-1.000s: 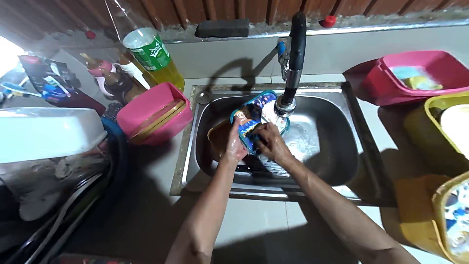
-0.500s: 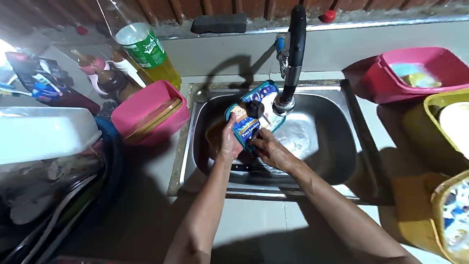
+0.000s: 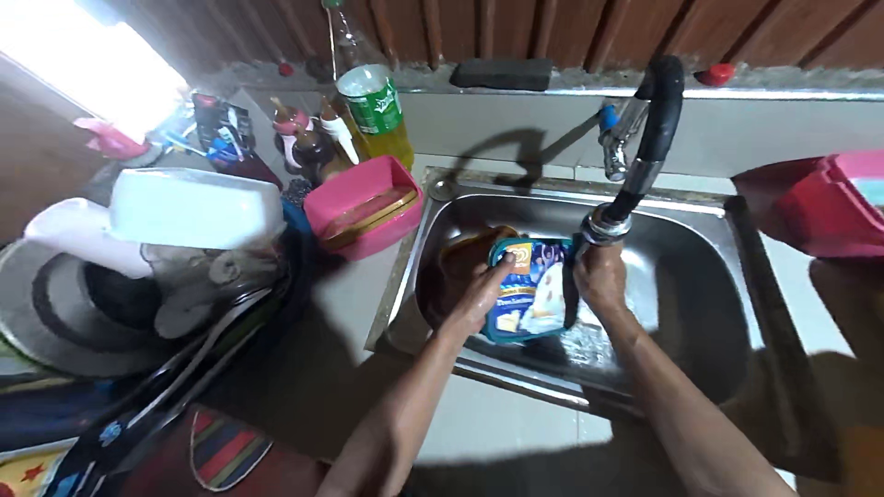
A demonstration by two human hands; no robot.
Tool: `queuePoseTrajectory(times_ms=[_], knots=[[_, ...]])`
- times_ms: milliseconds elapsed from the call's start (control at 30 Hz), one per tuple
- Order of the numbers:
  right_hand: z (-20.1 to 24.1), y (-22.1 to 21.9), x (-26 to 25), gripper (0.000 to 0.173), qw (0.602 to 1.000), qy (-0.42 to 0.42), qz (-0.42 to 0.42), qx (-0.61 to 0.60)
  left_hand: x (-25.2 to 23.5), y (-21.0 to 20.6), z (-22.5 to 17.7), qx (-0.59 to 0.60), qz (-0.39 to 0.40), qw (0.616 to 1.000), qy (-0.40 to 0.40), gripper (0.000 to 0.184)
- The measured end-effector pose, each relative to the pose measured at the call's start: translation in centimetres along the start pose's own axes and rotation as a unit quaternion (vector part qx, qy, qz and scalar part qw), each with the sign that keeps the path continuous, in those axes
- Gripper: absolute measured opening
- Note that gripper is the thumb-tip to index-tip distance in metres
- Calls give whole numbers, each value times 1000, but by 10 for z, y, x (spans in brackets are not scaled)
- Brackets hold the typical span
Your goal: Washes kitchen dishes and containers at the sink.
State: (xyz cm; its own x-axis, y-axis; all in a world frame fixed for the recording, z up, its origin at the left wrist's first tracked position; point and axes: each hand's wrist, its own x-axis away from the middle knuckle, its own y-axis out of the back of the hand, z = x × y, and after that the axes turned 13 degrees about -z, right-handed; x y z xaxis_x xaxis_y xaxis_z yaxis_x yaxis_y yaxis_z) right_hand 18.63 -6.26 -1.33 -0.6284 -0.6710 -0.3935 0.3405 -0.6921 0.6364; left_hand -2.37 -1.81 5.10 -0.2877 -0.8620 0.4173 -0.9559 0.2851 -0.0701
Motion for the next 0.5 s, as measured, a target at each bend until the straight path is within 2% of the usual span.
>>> queuePoseTrajectory(times_ms=[67,133,233,300,400,500], knots=[[-11,3,-4,41,994,-97,17,-38,14,25,-27,-7,-30,997,-71,35],[-26,-1,1,41,987,-127,26,-98,34,45,-55,69,-71,984,-149,34],[-24,-1,8,30,967,-185,53,-168,46,73,-91,202,-172,928,-262,45],[-18,-6,10,26,945,-231,65,-221,38,93,-104,236,-235,886,-323,57],[-2,-18,8,27,922,-248,83,-285,26,108,-104,273,-333,851,-300,62],[24,-29,4,31,925,-214,106,-297,20,108,-92,314,-363,843,-243,57]])
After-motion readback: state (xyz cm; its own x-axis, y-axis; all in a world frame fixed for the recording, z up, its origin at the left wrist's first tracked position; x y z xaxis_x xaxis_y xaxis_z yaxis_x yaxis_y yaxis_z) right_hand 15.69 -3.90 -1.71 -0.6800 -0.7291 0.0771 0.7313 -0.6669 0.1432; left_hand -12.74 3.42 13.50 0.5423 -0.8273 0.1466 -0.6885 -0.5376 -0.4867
